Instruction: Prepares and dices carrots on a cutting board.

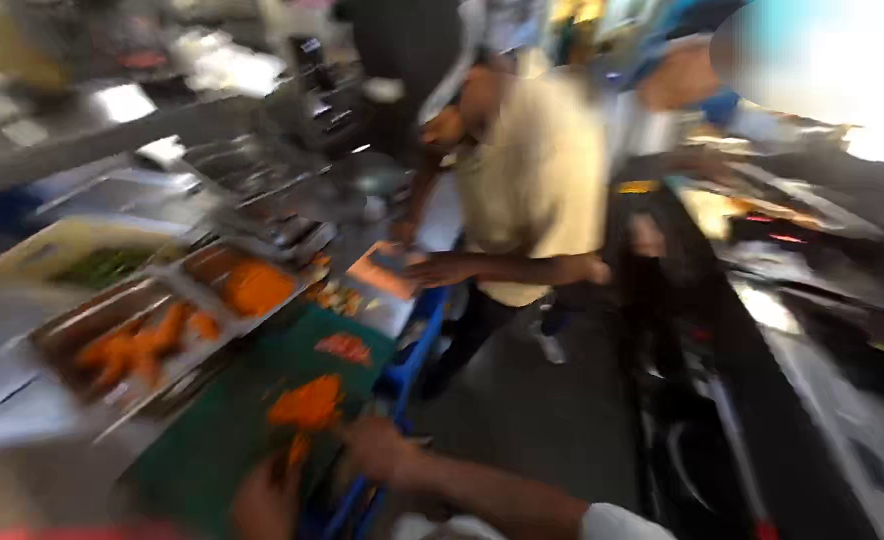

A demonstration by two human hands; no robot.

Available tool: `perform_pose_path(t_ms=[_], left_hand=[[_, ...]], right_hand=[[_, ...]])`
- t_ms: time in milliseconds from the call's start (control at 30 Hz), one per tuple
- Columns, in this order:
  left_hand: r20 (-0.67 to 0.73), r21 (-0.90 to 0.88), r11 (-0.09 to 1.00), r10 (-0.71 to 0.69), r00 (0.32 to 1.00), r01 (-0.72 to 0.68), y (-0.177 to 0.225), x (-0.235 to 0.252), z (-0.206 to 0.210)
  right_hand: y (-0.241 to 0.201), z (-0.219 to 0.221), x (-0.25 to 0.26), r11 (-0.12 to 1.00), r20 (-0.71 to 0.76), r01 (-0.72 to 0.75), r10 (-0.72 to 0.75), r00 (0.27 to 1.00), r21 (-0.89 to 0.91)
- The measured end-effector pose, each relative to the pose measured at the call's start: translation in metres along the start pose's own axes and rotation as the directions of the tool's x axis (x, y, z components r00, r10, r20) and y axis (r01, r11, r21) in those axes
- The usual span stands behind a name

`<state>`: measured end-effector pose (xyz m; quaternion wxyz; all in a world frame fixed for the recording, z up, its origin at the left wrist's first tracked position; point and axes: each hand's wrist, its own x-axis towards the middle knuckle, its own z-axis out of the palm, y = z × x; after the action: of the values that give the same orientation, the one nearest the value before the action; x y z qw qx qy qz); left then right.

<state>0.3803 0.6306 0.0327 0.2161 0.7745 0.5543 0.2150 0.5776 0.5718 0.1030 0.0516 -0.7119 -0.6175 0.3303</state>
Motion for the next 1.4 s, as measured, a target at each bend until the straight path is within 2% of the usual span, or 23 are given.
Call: perform_pose_path(t_ms=[100,200,267,367,567,700,800,1000,1133,1300,1400], left_hand=[[0.051,0.008,0.991,-0.132,0.990,0.131,0.000,0.007,-0.009],[0.027,-0.051,0.988,-0.144,0.989,0.146,-0.011,0.009,-0.002],[0.065,-0.043,0.988,-0.143,0.988,0.146,-0.015,0.009,-0.003],[0.104,-0.037,0.996,-0.071,0.992,0.076,-0.017,0.013,-0.005],[0.236,-0.033,0.999,-0.013,0.972,0.021,-0.015,0.032,-0.012],[0.175,-0.064,0.998,-0.001,0.985,0.013,-0.018,0.029,-0.007],[0.153,-0.068,0.998,0.027,0.988,-0.017,-0.020,0.027,-0.004],[0.203,-0.099,0.991,0.112,0.973,-0.093,-0.021,0.037,-0.013],[0.232,-0.115,0.987,0.139,0.963,-0.115,-0.028,0.040,-0.010],[0.178,-0.153,0.982,0.141,0.974,-0.115,-0.030,0.036,-0.009],[0.181,-0.145,0.980,0.162,0.970,-0.137,-0.032,0.033,-0.007]], right_hand=[[-0.008,0.002,0.013,0.996,0.112,0.003,0.007,0.994,-0.088],[-0.003,0.012,0.029,0.986,0.092,-0.024,0.039,0.995,-0.165],[-0.004,0.015,0.033,0.977,0.107,-0.034,0.058,0.993,-0.209],[-0.005,0.014,0.037,0.971,0.151,-0.022,0.059,0.987,-0.239],[-0.016,-0.010,0.035,0.956,0.118,-0.071,0.108,0.987,-0.284],[-0.017,0.010,0.034,0.949,0.182,-0.004,0.065,0.981,-0.316],[-0.016,0.015,0.036,0.950,0.203,-0.021,0.088,0.975,-0.311],[-0.038,-0.022,0.026,0.917,0.235,-0.026,0.129,0.963,-0.398],[-0.025,0.010,0.046,0.940,0.261,-0.017,0.112,0.959,-0.340],[-0.039,-0.023,0.036,0.928,0.275,0.021,0.088,0.957,-0.371],[-0.028,0.007,0.045,0.941,0.282,-0.006,0.108,0.953,-0.339]])
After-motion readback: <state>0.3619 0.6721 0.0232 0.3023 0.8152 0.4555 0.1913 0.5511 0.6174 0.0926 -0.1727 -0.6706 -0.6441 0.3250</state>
